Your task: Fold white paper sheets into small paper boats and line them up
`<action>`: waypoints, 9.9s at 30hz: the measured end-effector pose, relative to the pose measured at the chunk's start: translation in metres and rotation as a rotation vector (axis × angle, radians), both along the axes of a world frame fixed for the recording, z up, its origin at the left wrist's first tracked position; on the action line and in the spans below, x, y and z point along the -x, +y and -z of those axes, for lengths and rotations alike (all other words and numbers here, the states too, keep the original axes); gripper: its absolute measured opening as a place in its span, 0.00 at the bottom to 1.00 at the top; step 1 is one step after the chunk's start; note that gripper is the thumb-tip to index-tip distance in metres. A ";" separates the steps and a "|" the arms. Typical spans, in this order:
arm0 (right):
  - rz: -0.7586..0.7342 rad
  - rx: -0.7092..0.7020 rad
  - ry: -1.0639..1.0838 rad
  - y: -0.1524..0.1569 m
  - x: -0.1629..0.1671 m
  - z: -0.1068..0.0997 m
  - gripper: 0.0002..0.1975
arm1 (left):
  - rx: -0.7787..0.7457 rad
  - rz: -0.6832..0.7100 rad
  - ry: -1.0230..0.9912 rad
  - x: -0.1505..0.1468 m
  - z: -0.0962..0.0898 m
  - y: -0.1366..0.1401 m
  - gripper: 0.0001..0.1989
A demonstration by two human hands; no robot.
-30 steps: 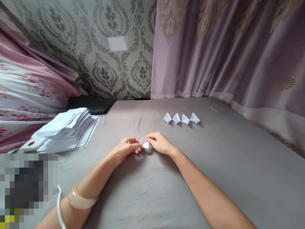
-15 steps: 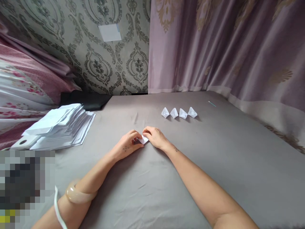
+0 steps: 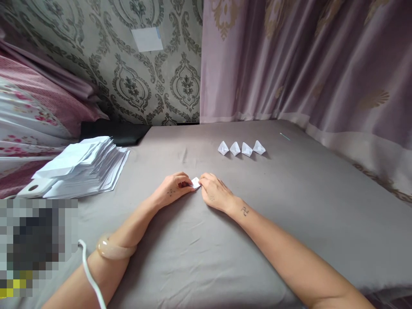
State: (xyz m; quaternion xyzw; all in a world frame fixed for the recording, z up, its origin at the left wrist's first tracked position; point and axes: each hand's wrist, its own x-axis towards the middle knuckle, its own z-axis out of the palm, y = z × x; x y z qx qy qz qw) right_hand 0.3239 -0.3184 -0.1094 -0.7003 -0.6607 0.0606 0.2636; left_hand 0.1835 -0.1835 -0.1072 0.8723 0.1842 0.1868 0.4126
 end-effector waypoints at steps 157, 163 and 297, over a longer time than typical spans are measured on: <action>0.443 0.080 0.406 0.016 0.000 -0.001 0.08 | -0.027 -0.234 0.220 -0.013 -0.002 -0.009 0.09; 0.443 0.087 0.379 0.020 -0.003 0.004 0.10 | -0.033 -0.241 0.253 -0.014 -0.003 -0.008 0.09; 0.289 -0.164 0.183 -0.002 0.011 0.003 0.05 | -0.089 -0.115 -0.012 0.002 -0.001 -0.023 0.02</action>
